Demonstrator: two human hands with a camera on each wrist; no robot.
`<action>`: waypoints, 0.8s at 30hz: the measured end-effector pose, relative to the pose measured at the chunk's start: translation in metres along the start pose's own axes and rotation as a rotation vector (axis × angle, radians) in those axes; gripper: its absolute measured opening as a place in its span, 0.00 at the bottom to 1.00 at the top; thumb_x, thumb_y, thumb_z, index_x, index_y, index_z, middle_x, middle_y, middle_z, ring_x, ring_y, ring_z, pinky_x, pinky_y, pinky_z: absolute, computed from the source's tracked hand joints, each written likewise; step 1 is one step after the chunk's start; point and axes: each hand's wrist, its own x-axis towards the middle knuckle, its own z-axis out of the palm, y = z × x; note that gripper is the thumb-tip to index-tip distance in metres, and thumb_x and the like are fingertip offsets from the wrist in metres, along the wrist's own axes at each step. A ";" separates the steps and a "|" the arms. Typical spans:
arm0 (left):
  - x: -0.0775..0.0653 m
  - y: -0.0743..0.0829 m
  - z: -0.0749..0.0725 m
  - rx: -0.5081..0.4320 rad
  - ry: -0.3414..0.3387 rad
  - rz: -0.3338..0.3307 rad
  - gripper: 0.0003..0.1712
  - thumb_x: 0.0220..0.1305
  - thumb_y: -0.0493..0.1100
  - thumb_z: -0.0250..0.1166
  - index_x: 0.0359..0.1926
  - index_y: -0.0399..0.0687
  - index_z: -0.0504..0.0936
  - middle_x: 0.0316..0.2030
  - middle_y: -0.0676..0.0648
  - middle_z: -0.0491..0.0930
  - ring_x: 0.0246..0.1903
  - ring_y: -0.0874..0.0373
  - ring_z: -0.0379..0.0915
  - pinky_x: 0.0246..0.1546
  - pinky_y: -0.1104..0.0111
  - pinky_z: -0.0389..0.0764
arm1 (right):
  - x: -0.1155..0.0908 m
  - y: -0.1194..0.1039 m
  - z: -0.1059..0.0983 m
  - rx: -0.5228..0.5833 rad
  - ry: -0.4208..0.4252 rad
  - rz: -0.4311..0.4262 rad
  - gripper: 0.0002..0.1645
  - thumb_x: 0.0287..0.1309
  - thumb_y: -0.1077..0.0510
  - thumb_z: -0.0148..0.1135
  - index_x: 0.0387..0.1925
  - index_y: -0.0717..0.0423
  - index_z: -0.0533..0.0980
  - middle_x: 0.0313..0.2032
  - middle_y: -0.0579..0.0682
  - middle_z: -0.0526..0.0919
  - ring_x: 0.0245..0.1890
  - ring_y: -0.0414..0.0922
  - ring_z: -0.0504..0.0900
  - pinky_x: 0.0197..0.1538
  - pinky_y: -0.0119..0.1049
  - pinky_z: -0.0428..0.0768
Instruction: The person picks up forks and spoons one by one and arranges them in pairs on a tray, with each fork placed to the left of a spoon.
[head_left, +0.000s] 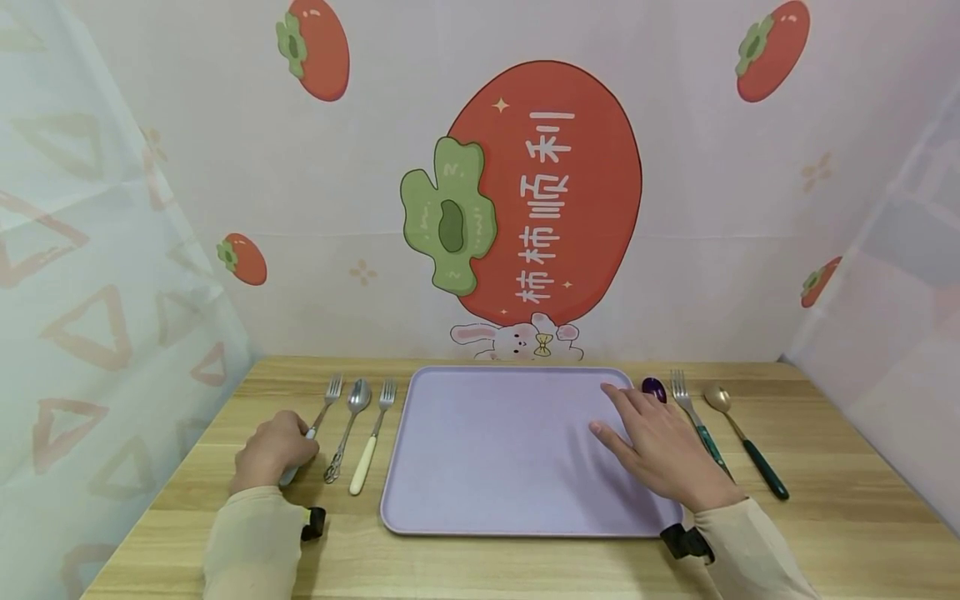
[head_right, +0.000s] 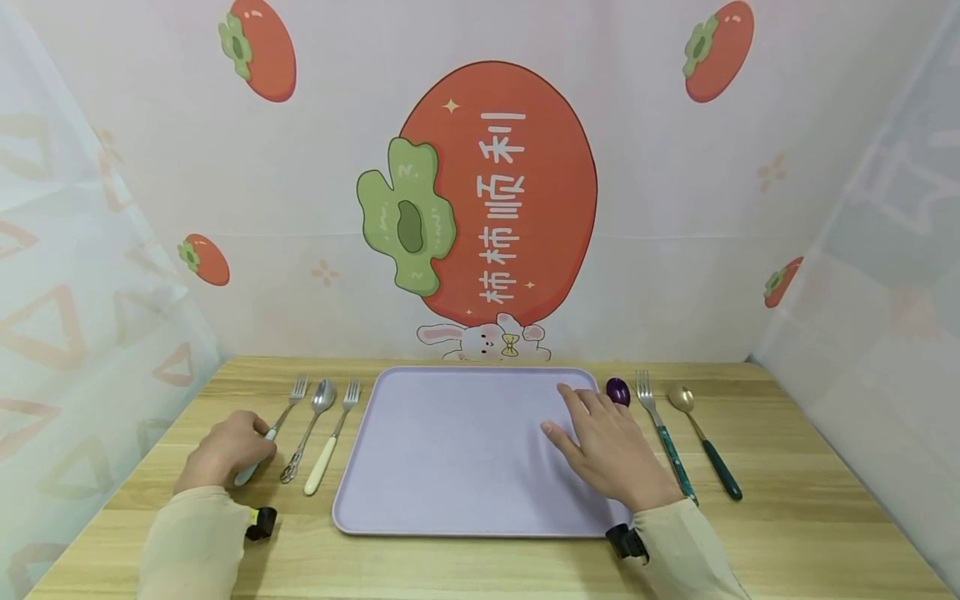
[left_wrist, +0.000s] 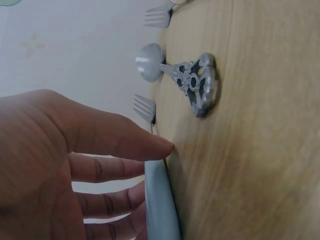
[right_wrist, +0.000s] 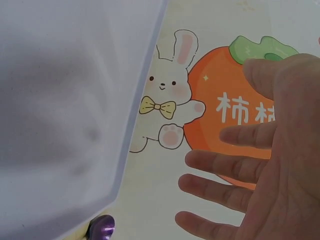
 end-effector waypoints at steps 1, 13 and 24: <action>0.000 0.001 0.000 -0.005 0.001 -0.004 0.22 0.58 0.39 0.61 0.51 0.29 0.78 0.43 0.30 0.79 0.38 0.37 0.73 0.38 0.42 0.73 | 0.000 0.000 0.000 0.000 -0.001 0.001 0.38 0.73 0.38 0.53 0.71 0.60 0.66 0.62 0.63 0.76 0.64 0.65 0.72 0.63 0.68 0.64; -0.003 0.003 0.002 -0.032 0.004 -0.018 0.11 0.58 0.38 0.59 0.39 0.34 0.79 0.37 0.33 0.77 0.34 0.40 0.71 0.37 0.44 0.71 | 0.000 0.000 0.000 -0.014 0.002 -0.005 0.38 0.73 0.38 0.54 0.70 0.61 0.67 0.62 0.63 0.76 0.63 0.65 0.73 0.63 0.68 0.65; -0.003 0.006 0.003 -0.040 -0.003 -0.052 0.11 0.56 0.36 0.55 0.19 0.48 0.68 0.25 0.42 0.70 0.27 0.46 0.65 0.35 0.50 0.65 | 0.000 -0.001 -0.001 -0.015 0.012 -0.009 0.37 0.72 0.39 0.56 0.68 0.62 0.69 0.60 0.64 0.77 0.63 0.64 0.73 0.63 0.68 0.66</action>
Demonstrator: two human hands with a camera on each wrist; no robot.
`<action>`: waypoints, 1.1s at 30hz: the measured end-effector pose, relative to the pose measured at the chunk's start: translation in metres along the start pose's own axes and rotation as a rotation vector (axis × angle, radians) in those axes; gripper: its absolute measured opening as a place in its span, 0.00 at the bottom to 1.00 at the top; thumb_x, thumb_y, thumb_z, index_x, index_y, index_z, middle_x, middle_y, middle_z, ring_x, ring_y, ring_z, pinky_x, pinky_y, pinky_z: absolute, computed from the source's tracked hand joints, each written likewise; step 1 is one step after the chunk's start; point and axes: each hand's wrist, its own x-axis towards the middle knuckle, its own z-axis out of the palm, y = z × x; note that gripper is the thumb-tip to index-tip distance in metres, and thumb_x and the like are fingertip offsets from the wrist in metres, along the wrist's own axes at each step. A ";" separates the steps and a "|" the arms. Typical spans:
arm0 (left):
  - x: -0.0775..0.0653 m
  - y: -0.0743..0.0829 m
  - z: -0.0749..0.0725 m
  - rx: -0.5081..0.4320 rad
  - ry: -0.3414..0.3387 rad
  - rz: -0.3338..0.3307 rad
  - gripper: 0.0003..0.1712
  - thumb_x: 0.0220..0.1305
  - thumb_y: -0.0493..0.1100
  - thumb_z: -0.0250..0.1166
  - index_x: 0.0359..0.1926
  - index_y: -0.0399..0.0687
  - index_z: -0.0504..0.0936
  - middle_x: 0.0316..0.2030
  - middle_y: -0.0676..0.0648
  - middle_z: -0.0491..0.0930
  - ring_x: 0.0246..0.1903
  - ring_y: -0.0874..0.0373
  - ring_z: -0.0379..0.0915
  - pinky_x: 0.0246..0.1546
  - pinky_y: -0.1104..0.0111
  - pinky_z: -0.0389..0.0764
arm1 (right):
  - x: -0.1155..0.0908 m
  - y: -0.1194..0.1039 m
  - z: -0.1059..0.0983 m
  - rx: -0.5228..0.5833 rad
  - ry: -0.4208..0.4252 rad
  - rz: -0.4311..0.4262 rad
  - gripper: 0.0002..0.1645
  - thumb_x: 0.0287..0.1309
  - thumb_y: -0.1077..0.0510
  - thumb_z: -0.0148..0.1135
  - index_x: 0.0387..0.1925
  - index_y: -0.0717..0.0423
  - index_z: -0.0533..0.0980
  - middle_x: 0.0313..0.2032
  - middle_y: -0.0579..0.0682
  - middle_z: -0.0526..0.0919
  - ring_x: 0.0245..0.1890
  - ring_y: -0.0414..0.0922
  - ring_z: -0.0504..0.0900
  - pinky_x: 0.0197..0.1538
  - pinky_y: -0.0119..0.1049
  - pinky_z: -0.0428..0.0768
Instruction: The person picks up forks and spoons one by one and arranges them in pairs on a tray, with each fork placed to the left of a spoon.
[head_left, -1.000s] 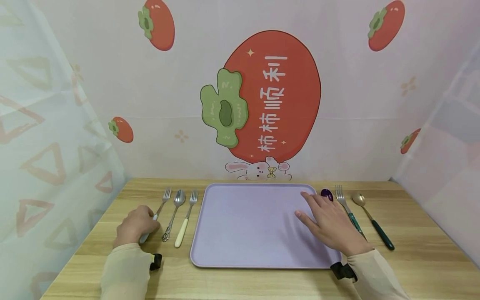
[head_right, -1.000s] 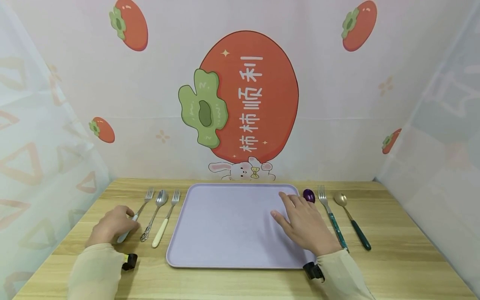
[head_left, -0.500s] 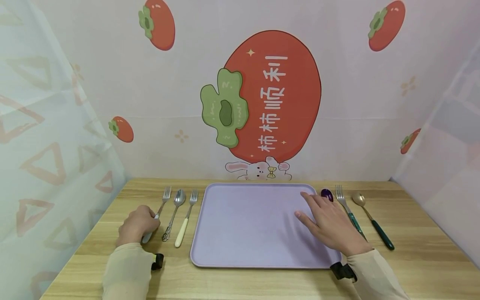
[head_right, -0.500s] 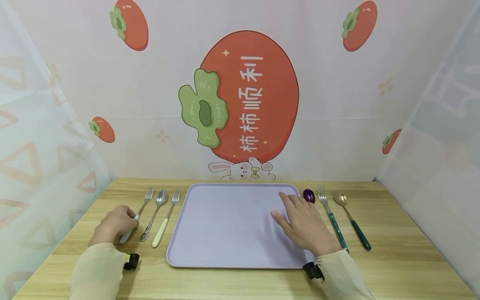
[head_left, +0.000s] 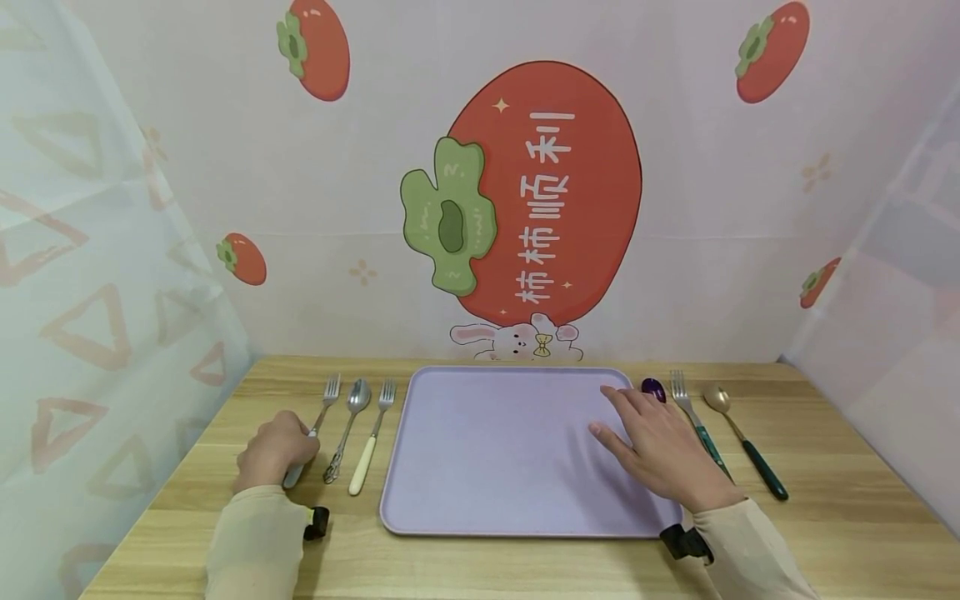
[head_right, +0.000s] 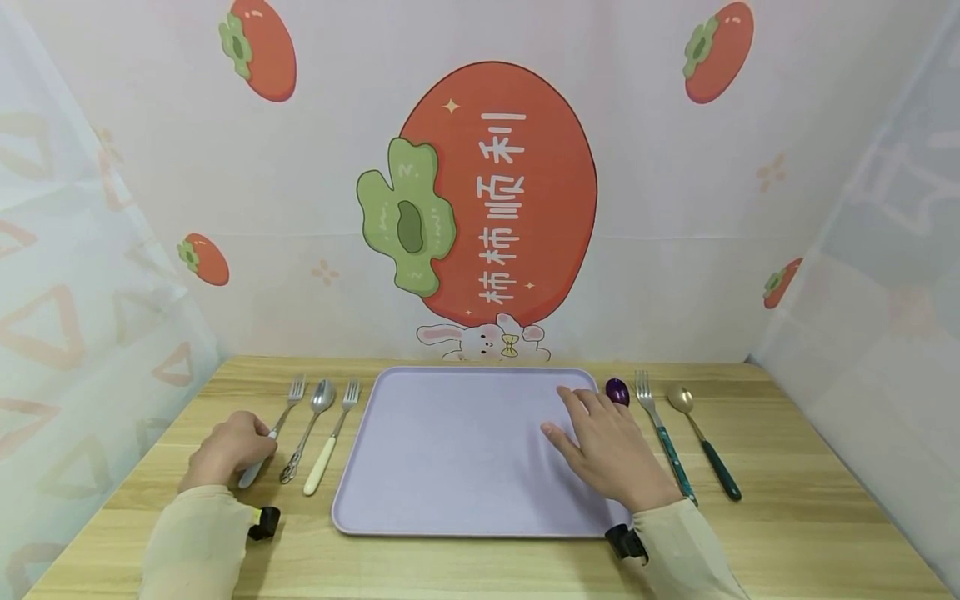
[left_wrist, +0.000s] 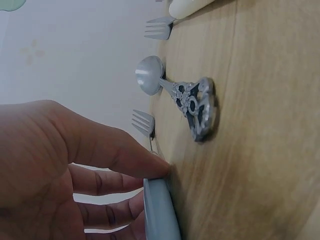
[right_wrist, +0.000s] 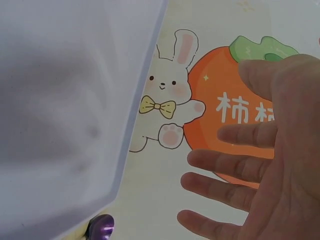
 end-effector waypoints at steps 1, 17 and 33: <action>0.000 0.000 0.000 -0.001 0.001 -0.001 0.10 0.57 0.36 0.56 0.20 0.47 0.69 0.26 0.41 0.71 0.28 0.45 0.66 0.35 0.49 0.65 | 0.000 0.000 0.000 -0.001 0.002 -0.002 0.36 0.72 0.40 0.56 0.68 0.62 0.70 0.60 0.64 0.78 0.63 0.64 0.73 0.63 0.67 0.66; -0.005 0.009 -0.005 -0.019 -0.002 -0.041 0.09 0.62 0.37 0.55 0.25 0.43 0.70 0.28 0.40 0.71 0.31 0.42 0.68 0.39 0.45 0.68 | 0.000 0.001 0.002 -0.014 0.003 -0.008 0.36 0.72 0.39 0.57 0.67 0.61 0.71 0.59 0.63 0.78 0.62 0.64 0.74 0.62 0.68 0.66; -0.029 0.024 -0.035 0.017 0.021 0.006 0.13 0.59 0.38 0.52 0.18 0.50 0.64 0.23 0.45 0.67 0.27 0.49 0.64 0.34 0.50 0.66 | 0.000 0.001 0.003 -0.001 0.007 -0.013 0.36 0.71 0.40 0.57 0.67 0.61 0.70 0.59 0.63 0.78 0.61 0.63 0.75 0.62 0.66 0.68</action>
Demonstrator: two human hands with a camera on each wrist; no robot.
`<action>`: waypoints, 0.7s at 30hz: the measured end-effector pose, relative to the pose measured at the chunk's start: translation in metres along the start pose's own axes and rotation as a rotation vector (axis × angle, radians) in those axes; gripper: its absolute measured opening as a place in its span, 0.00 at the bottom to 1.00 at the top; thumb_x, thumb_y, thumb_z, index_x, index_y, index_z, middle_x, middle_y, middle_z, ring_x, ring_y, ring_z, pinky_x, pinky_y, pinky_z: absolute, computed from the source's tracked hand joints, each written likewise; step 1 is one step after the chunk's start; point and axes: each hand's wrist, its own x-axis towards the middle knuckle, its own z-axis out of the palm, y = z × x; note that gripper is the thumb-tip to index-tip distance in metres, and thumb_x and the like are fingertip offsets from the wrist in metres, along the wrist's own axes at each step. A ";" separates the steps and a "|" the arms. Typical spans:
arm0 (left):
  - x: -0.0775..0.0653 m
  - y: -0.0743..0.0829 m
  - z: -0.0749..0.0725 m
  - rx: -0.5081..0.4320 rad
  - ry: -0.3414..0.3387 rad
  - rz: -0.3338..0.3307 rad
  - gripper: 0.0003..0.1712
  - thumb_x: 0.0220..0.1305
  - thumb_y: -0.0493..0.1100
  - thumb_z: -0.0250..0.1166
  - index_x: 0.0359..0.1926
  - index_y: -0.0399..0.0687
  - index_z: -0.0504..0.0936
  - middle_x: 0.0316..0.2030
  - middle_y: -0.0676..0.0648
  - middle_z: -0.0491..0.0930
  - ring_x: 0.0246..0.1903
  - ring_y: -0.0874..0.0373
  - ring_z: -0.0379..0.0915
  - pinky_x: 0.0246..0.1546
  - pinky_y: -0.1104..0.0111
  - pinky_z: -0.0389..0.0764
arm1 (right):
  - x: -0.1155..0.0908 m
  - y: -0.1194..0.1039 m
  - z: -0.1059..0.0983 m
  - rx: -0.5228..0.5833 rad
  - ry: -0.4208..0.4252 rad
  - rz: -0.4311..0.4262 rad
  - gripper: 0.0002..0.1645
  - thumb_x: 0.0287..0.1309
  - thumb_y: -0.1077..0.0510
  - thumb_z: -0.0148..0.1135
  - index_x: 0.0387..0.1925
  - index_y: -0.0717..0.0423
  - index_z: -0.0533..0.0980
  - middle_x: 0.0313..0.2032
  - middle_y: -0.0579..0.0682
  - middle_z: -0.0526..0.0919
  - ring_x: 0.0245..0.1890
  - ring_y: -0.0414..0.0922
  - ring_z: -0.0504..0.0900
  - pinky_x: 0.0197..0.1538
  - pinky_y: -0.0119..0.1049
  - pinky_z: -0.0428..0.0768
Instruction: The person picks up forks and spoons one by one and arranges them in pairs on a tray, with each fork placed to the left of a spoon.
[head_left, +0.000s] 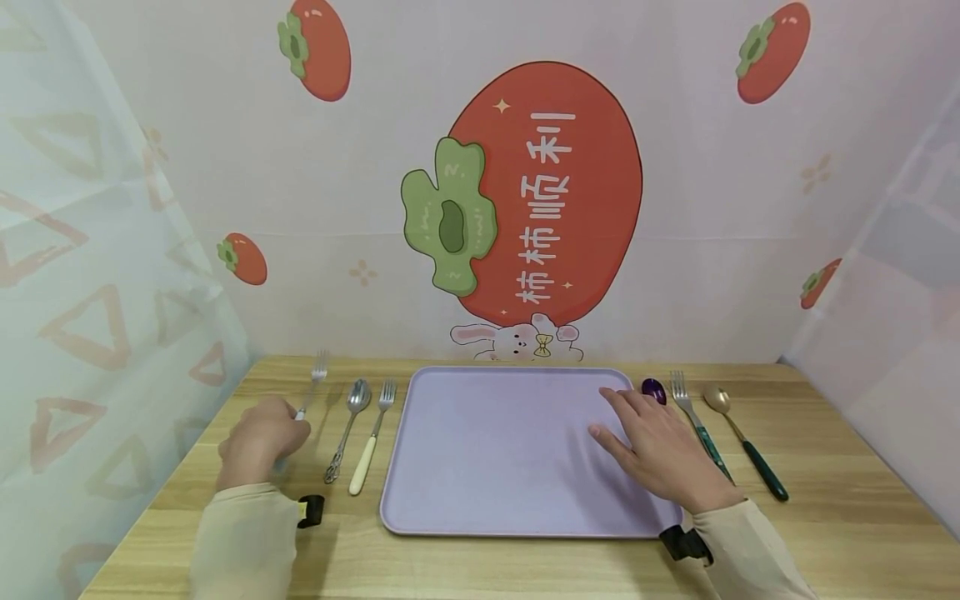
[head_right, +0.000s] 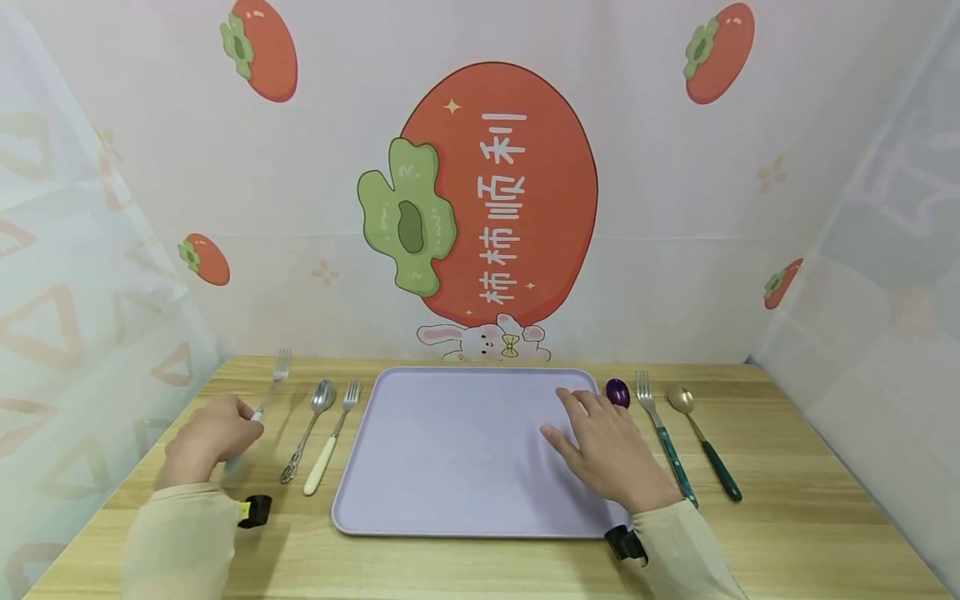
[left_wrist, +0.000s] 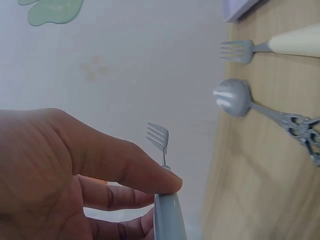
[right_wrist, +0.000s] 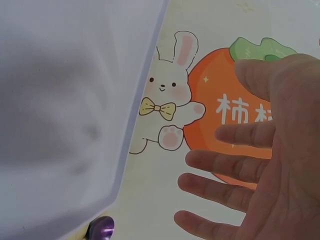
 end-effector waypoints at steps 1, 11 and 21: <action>-0.002 0.001 -0.002 -0.003 0.001 0.002 0.14 0.59 0.38 0.51 0.18 0.51 0.64 0.24 0.45 0.68 0.27 0.49 0.64 0.34 0.50 0.66 | 0.000 0.000 0.000 0.000 0.000 0.000 0.36 0.71 0.40 0.57 0.67 0.61 0.70 0.59 0.63 0.78 0.61 0.63 0.75 0.62 0.66 0.68; -0.008 0.010 -0.006 -0.007 0.026 0.031 0.12 0.58 0.38 0.53 0.18 0.51 0.68 0.26 0.45 0.71 0.28 0.48 0.66 0.31 0.52 0.66 | 0.000 0.000 0.001 -0.001 -0.003 0.001 0.36 0.71 0.39 0.57 0.68 0.60 0.70 0.59 0.63 0.78 0.61 0.63 0.75 0.62 0.65 0.68; -0.012 0.037 0.011 -0.020 0.031 0.095 0.15 0.56 0.36 0.54 0.16 0.53 0.62 0.16 0.52 0.61 0.19 0.56 0.57 0.29 0.57 0.64 | 0.000 -0.001 0.000 0.006 -0.018 0.008 0.37 0.71 0.40 0.57 0.68 0.61 0.69 0.60 0.63 0.77 0.61 0.64 0.75 0.62 0.66 0.68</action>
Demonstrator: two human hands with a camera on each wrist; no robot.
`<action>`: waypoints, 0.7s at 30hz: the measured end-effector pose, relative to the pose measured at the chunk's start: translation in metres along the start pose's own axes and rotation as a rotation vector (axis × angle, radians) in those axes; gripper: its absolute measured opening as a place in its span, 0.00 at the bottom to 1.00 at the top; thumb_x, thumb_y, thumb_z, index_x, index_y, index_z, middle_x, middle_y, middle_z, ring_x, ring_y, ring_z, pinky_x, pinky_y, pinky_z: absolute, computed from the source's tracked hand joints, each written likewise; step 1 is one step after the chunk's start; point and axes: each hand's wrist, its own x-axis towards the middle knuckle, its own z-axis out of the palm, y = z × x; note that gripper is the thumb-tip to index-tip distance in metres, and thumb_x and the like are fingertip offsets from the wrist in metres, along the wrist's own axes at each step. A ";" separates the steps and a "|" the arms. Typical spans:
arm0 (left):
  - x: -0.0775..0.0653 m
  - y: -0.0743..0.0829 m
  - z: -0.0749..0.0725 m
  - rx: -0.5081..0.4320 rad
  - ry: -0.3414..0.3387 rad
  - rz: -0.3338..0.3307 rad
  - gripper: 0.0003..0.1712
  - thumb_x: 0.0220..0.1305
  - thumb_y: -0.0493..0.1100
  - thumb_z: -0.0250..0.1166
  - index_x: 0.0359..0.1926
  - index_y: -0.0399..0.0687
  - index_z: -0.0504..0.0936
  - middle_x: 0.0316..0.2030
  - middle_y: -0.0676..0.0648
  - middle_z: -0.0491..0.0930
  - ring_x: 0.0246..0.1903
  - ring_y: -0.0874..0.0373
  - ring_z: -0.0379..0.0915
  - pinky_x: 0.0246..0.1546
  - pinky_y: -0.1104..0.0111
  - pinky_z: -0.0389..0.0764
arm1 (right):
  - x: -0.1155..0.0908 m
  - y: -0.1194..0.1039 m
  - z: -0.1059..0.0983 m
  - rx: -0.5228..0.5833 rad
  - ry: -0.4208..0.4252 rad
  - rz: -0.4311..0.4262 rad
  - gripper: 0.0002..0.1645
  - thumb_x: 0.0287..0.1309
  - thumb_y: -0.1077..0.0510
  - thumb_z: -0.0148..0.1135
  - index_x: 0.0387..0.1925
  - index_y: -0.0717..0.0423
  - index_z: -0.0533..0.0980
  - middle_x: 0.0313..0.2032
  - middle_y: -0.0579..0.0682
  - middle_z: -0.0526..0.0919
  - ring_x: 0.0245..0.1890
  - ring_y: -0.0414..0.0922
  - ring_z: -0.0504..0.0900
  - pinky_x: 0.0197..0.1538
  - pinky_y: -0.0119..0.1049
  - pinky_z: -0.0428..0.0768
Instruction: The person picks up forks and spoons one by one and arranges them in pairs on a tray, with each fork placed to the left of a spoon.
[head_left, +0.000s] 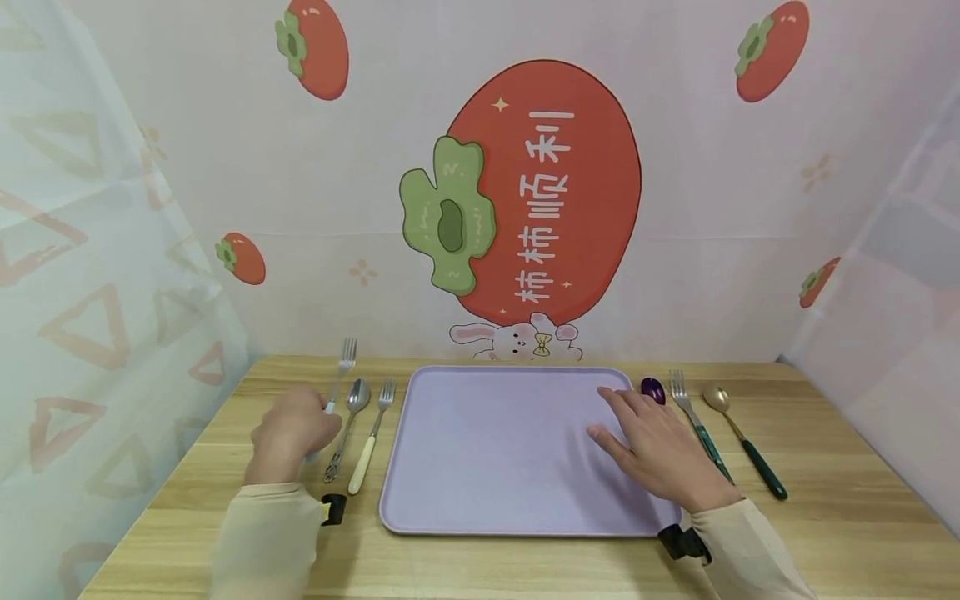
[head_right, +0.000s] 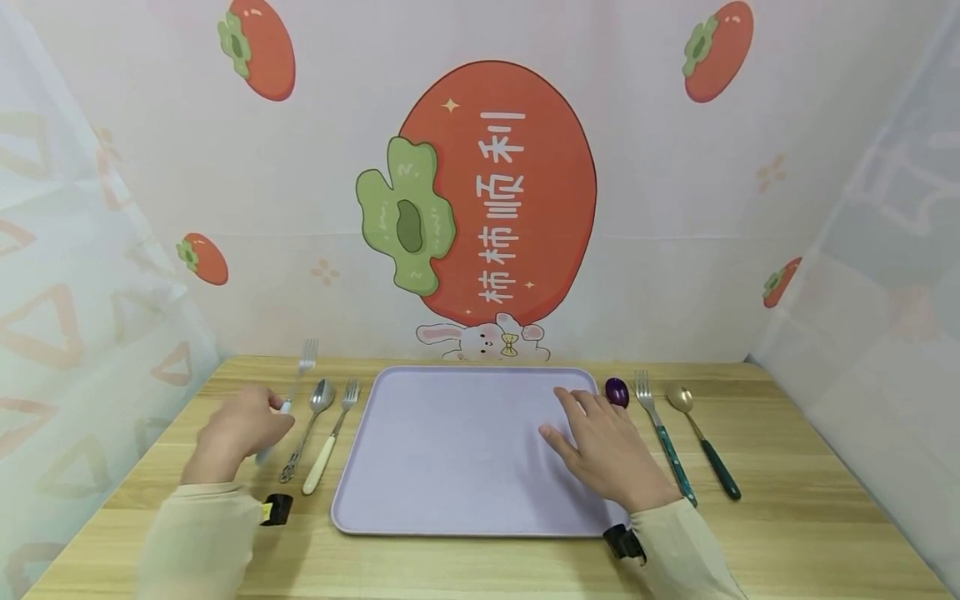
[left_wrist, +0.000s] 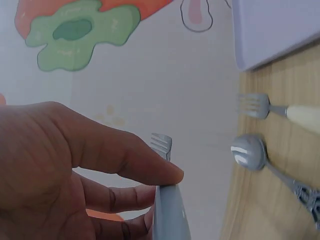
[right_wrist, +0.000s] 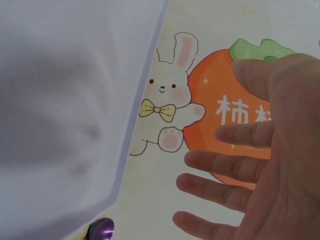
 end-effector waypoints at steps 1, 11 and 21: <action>0.000 0.003 0.002 0.000 0.002 0.004 0.16 0.56 0.36 0.55 0.16 0.52 0.62 0.16 0.52 0.62 0.19 0.56 0.58 0.29 0.57 0.64 | 0.000 0.000 0.000 0.001 -0.002 0.001 0.37 0.71 0.40 0.57 0.68 0.61 0.69 0.61 0.63 0.77 0.61 0.64 0.75 0.62 0.66 0.68; -0.003 0.034 0.020 0.015 0.044 0.045 0.12 0.57 0.40 0.60 0.22 0.48 0.66 0.21 0.48 0.66 0.24 0.49 0.67 0.27 0.56 0.68 | 0.001 -0.001 0.000 -0.006 -0.015 0.006 0.38 0.71 0.39 0.57 0.69 0.61 0.68 0.61 0.63 0.76 0.62 0.64 0.74 0.63 0.66 0.67; -0.009 0.057 0.038 0.007 0.080 0.078 0.15 0.57 0.38 0.60 0.18 0.49 0.64 0.18 0.50 0.63 0.20 0.54 0.60 0.23 0.60 0.65 | 0.000 -0.001 0.001 0.007 -0.030 0.006 0.38 0.72 0.38 0.55 0.70 0.61 0.68 0.62 0.64 0.76 0.63 0.65 0.73 0.64 0.66 0.66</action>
